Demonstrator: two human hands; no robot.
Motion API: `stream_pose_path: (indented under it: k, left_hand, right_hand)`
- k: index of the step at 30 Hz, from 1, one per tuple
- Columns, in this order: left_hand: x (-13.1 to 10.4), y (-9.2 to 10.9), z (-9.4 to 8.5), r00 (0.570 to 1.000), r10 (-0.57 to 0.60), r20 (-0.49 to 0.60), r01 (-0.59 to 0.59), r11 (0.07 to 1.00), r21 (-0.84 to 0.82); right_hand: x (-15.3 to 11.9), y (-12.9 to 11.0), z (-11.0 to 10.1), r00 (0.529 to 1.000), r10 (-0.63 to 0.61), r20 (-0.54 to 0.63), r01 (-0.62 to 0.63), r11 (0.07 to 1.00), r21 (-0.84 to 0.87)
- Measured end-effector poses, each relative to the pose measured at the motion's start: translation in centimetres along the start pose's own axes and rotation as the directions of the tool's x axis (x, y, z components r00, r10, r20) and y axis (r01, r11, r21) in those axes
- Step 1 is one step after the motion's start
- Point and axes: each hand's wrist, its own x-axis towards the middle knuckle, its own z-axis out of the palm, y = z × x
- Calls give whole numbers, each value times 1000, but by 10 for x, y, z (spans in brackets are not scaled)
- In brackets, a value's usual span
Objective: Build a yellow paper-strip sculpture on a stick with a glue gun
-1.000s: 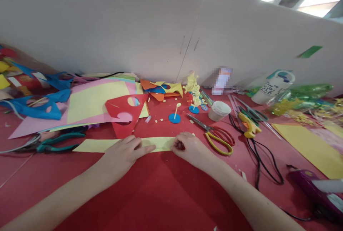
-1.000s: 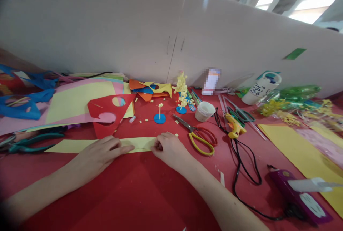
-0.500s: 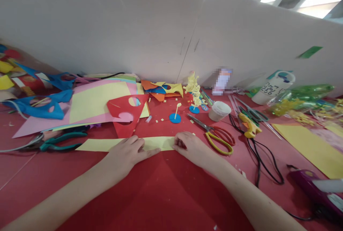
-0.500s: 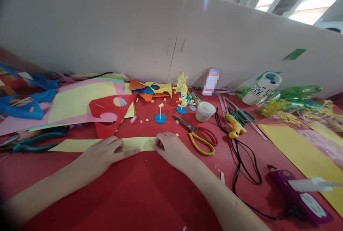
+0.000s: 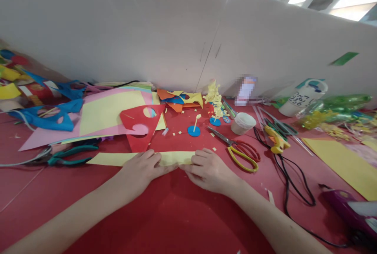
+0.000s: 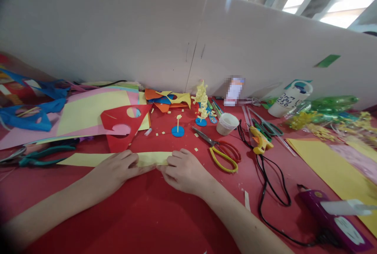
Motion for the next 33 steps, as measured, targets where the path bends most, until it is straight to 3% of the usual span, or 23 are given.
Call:
stream_pose_path:
  k: [9, 20, 27, 30, 33]
  left_hand:
    - [1, 1, -2, 999, -3, 49, 1, 999, 47]
    - [-2, 0, 2, 1000, -6, 23, 5, 1000, 24]
    - [0, 1, -3, 998, 5, 62, -4, 1000, -22]
    - [0, -1, -4, 999, -6, 48, 8, 999, -47]
    - [0, -1, -5, 999, -8, 39, 10, 999, -52]
  right_hand:
    - [-1, 3, 3, 997, -6, 83, 10, 999, -50]
    - [-4, 7, -14, 992, 41, 120, -39, 999, -15]
    - [-6, 10, -26, 980, 120, 156, -115, 992, -46]
    - [-9, 20, -31, 979, 167, 115, -160, 985, -62]
    - [-10, 28, -32, 976, 214, -49, -214, 977, 7]
